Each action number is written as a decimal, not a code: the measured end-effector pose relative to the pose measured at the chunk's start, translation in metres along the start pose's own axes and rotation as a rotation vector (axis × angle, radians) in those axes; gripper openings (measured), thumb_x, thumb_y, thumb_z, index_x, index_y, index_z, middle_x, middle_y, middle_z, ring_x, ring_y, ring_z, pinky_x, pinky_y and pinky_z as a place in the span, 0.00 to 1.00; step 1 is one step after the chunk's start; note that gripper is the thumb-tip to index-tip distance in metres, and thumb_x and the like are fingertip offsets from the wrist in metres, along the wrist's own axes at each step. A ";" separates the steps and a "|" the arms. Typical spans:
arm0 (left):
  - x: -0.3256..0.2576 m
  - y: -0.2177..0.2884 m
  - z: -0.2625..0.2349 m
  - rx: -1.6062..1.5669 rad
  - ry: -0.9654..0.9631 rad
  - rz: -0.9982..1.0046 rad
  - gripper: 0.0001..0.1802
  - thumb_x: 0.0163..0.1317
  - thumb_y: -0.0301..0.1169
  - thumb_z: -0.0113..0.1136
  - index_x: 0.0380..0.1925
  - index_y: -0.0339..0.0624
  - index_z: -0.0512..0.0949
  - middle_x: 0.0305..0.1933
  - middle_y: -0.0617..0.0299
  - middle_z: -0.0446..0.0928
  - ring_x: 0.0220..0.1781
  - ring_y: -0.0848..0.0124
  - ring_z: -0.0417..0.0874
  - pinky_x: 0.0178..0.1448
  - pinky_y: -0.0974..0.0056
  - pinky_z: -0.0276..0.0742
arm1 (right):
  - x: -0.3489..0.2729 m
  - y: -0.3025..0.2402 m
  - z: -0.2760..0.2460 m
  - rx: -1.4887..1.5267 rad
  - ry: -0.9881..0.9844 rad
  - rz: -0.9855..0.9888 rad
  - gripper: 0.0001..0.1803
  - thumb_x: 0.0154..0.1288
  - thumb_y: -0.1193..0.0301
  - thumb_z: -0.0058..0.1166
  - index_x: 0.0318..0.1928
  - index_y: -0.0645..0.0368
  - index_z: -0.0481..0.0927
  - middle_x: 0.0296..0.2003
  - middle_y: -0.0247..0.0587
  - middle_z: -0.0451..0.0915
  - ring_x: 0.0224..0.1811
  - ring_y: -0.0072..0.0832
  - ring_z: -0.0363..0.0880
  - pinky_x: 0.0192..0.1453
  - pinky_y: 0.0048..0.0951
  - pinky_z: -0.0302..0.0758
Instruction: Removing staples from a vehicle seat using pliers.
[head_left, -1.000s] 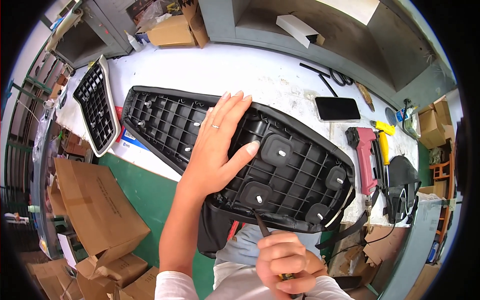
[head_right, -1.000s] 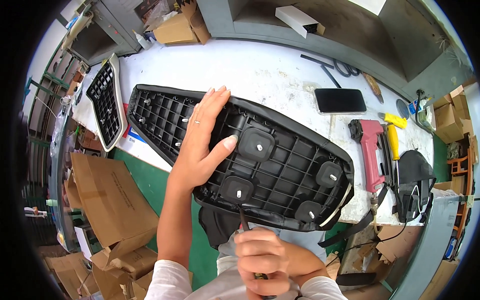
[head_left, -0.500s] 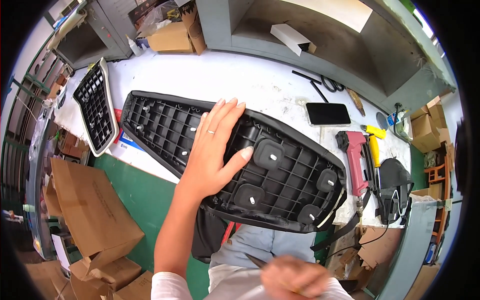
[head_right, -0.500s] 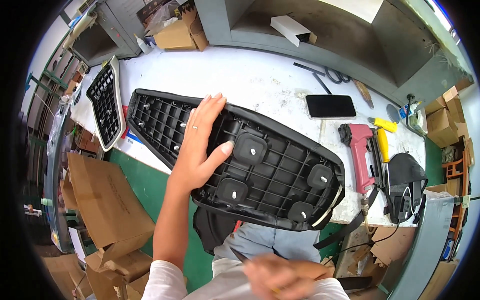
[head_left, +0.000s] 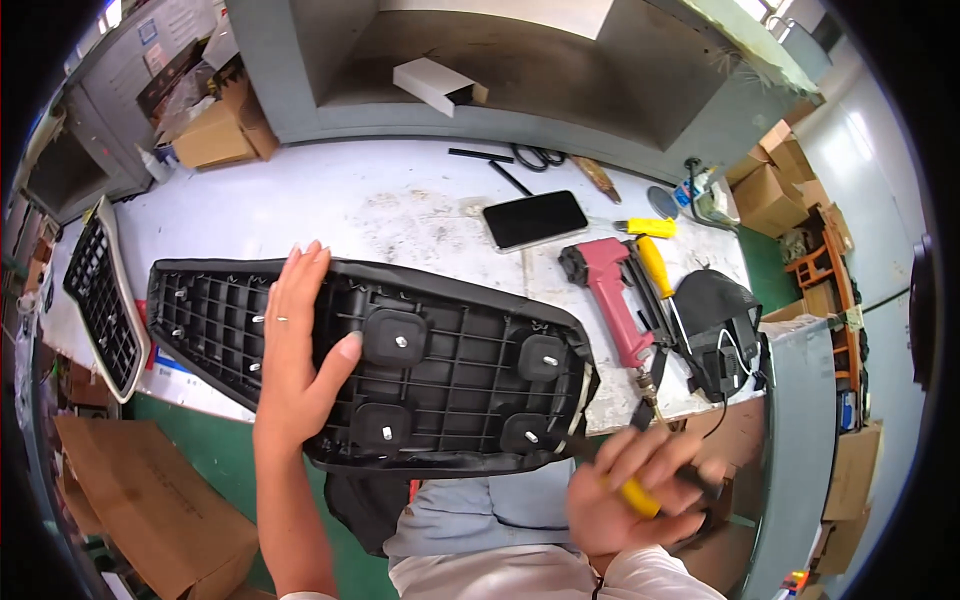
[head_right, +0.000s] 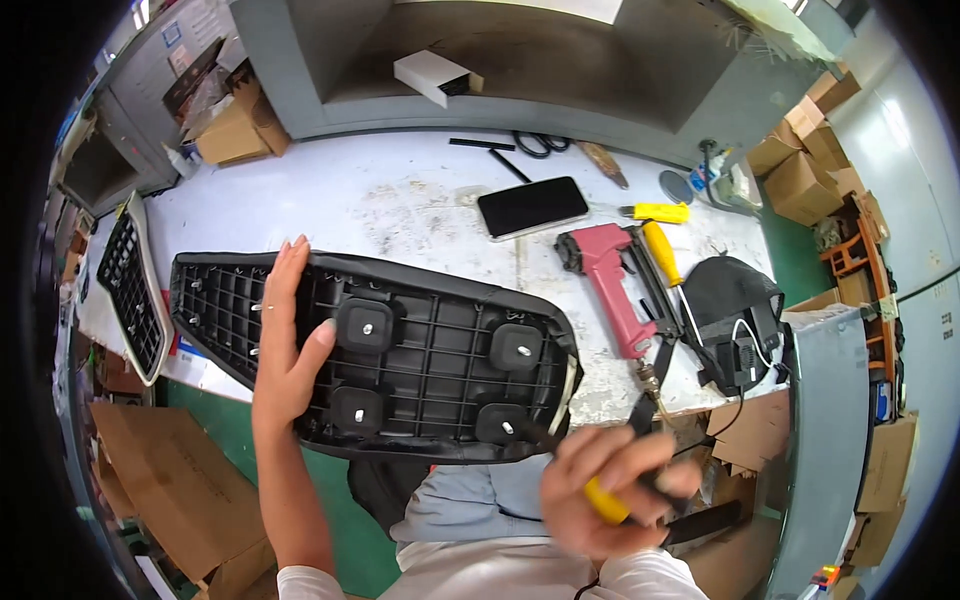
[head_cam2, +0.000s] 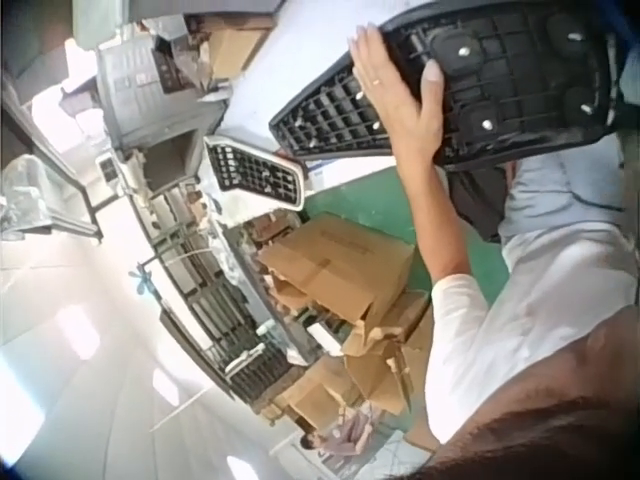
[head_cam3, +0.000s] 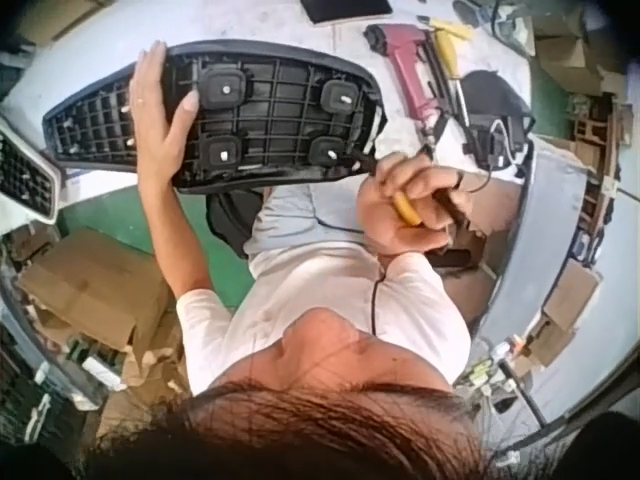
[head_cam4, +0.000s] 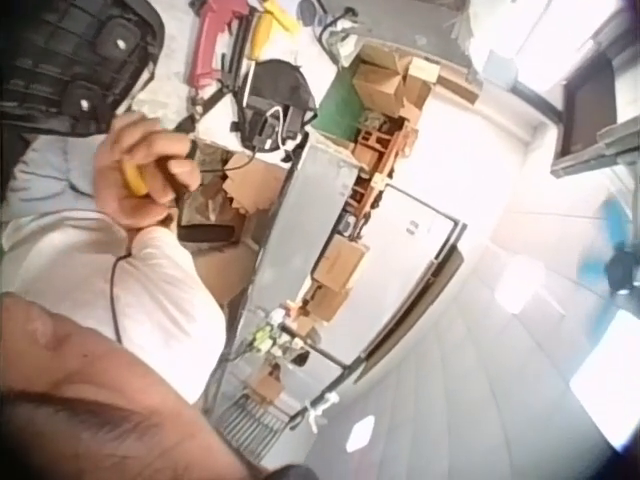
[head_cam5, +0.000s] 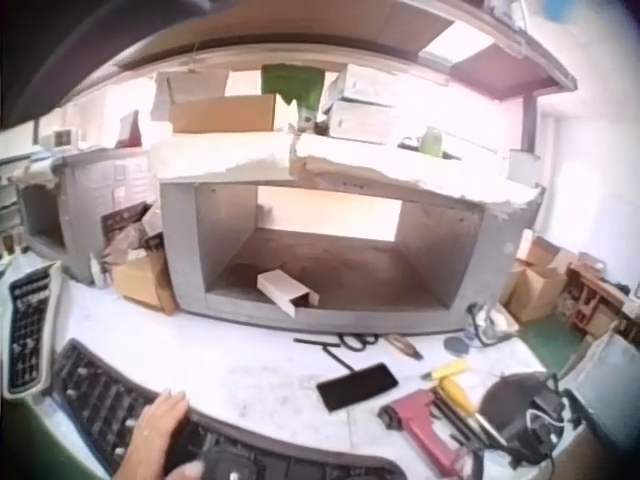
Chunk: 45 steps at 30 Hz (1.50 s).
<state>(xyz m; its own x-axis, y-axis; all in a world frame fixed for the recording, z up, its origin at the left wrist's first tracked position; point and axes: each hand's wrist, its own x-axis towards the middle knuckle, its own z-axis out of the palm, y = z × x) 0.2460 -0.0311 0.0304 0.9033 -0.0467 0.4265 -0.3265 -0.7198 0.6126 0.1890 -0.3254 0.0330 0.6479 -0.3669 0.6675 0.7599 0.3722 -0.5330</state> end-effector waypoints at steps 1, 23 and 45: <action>0.001 -0.001 0.001 -0.002 -0.004 -0.007 0.40 0.66 0.37 0.58 0.76 0.34 0.62 0.80 0.45 0.62 0.85 0.46 0.54 0.85 0.47 0.45 | 0.012 0.001 -0.006 -0.110 0.054 0.020 0.30 0.79 0.42 0.47 0.64 0.50 0.63 0.39 0.37 0.67 0.28 0.27 0.66 0.32 0.30 0.68; 0.002 -0.002 0.001 -0.013 -0.027 -0.053 0.41 0.66 0.40 0.57 0.77 0.35 0.62 0.81 0.46 0.61 0.86 0.47 0.53 0.85 0.47 0.44 | 0.031 -0.003 -0.028 0.087 0.197 0.005 0.21 0.83 0.43 0.36 0.50 0.45 0.66 0.31 0.32 0.62 0.21 0.21 0.58 0.23 0.28 0.60; -0.002 -0.010 0.000 0.018 -0.022 -0.024 0.41 0.67 0.42 0.59 0.77 0.37 0.62 0.81 0.46 0.62 0.85 0.47 0.54 0.85 0.46 0.45 | -0.061 0.057 0.063 0.322 -0.339 0.173 0.24 0.80 0.43 0.45 0.54 0.50 0.62 0.37 0.39 0.69 0.21 0.28 0.66 0.24 0.31 0.65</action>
<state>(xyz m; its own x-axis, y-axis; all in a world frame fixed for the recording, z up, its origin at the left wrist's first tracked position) 0.2479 -0.0236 0.0232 0.9167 -0.0444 0.3972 -0.2999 -0.7333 0.6102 0.1897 -0.2286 -0.0052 0.6688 0.0013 0.7434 0.5531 0.6673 -0.4988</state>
